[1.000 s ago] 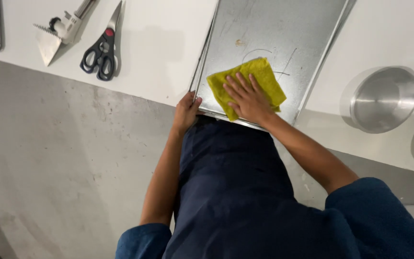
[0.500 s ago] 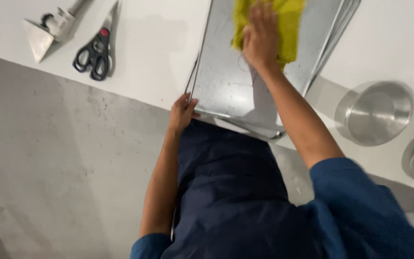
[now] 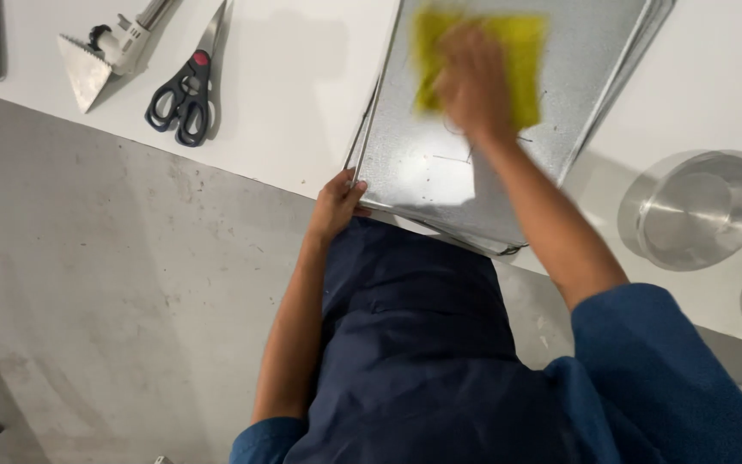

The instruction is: Wiping down baking trays with a yellow cloth and placing them onto a storage shelf.

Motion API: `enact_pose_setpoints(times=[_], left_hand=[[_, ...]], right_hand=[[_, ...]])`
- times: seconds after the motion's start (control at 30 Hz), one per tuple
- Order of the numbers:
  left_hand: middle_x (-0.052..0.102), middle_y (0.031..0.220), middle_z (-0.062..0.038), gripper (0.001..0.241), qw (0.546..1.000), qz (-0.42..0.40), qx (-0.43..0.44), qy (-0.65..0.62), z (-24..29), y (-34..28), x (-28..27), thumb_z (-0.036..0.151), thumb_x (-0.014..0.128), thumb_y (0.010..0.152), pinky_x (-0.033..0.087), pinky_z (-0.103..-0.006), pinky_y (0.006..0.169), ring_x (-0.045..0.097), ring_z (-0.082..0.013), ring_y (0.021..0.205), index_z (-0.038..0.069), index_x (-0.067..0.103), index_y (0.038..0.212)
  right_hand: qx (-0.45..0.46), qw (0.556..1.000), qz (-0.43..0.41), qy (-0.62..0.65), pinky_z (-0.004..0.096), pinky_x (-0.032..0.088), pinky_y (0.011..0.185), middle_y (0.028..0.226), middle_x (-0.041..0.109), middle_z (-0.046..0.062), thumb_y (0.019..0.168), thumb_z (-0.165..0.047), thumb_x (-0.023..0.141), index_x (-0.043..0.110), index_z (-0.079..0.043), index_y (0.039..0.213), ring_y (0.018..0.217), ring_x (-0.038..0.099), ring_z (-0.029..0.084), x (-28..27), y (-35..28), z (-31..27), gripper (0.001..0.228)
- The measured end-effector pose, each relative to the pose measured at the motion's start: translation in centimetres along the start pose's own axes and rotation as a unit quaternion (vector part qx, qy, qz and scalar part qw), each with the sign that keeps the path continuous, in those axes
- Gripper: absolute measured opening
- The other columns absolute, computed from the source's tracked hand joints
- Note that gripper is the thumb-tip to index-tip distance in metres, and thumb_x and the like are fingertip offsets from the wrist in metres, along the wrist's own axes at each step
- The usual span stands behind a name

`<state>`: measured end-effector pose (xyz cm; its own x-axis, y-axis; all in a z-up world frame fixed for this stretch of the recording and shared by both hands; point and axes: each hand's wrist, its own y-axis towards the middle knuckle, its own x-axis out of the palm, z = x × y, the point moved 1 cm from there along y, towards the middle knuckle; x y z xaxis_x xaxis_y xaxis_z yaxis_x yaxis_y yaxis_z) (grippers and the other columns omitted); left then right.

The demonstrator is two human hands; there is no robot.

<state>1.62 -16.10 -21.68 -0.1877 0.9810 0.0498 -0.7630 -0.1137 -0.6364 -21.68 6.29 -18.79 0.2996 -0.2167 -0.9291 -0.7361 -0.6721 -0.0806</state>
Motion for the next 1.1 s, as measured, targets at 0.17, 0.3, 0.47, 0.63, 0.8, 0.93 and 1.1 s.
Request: enact_pose_setpoints(times=[0.17,0.3,0.47,0.63,0.8,0.93,1.1], left_hand=[[0.061,0.079,-0.005,0.037,1.000,0.000,0.017,0.021,0.2,-0.1,0.5,0.022,0.065,0.101,0.063,-0.0311,0.059,0.064,-0.0115,0.067,-0.005,0.060,0.126],[0.059,0.077,-0.006,0.034,0.997,0.017,0.027,0.073,-0.9,0.5,-0.3,0.023,0.065,0.103,0.063,-0.0312,0.059,0.063,-0.0112,0.068,-0.003,0.062,0.125],[0.063,0.084,-0.004,0.034,0.999,-0.016,0.030,0.032,-1.4,0.8,-0.6,0.022,0.065,0.102,0.064,-0.0317,0.061,0.064,-0.0114,0.072,-0.003,0.061,0.125],[0.065,0.091,-0.004,0.038,0.998,-0.032,0.025,0.052,-0.4,0.7,-0.4,0.022,0.065,0.101,0.065,-0.0317,0.062,0.066,-0.0112,0.076,-0.002,0.058,0.131],[0.066,0.088,-0.006,0.042,0.999,-0.040,-0.024,0.024,-0.8,1.0,-0.8,0.022,0.066,0.098,0.064,-0.0323,0.061,0.068,-0.0145,0.071,-0.001,0.056,0.132],[0.061,0.087,-0.009,0.036,0.997,-0.065,-0.006,0.030,-0.9,1.3,-1.1,0.021,0.066,0.104,0.066,-0.0333,0.064,0.067,-0.0152,0.073,-0.006,0.059,0.127],[0.068,0.093,-0.010,0.033,0.998,-0.066,-0.010,0.017,0.8,0.6,-0.4,0.018,0.062,0.103,0.066,-0.0323,0.064,0.073,-0.0181,0.075,-0.002,0.057,0.128]], right_hand=[[0.235,0.965,0.082,-0.083,0.058,0.011,0.126,0.168,0.027,0.019,0.118,-0.038,0.042,0.029,-0.015,0.163,0.155,0.020,0.040,1.9,3.9,6.0,0.052],[0.149,0.979,0.140,-0.024,0.057,0.010,0.131,0.172,0.025,0.020,0.118,-0.023,0.039,0.026,-0.006,0.166,0.160,0.017,0.041,3.3,-0.8,-2.4,0.052],[-0.064,0.993,0.011,0.102,0.059,0.016,0.122,0.164,0.037,0.020,0.101,-0.023,0.059,0.044,0.001,0.155,0.152,0.025,0.039,3.3,-11.4,-10.9,0.061],[0.105,0.991,-0.029,0.079,0.058,0.020,0.125,0.159,0.042,0.018,0.097,-0.026,0.064,0.051,-0.007,0.148,0.151,0.034,0.039,-1.9,-14.9,-3.1,0.056],[0.225,0.951,0.169,-0.130,0.064,0.012,0.121,0.165,0.030,0.031,0.118,-0.032,0.052,0.040,0.001,0.163,0.152,0.021,0.048,1.5,-14.2,6.4,0.058],[0.272,0.952,0.140,-0.032,0.059,0.010,0.128,0.169,0.028,0.021,0.113,-0.030,0.046,0.039,-0.007,0.162,0.158,0.017,0.040,2.7,-9.8,1.1,0.055],[0.071,0.994,-0.014,0.086,0.055,0.012,0.132,0.172,0.028,0.015,0.109,-0.027,0.048,0.040,-0.010,0.159,0.162,0.018,0.033,4.3,-10.7,-9.5,0.054]])
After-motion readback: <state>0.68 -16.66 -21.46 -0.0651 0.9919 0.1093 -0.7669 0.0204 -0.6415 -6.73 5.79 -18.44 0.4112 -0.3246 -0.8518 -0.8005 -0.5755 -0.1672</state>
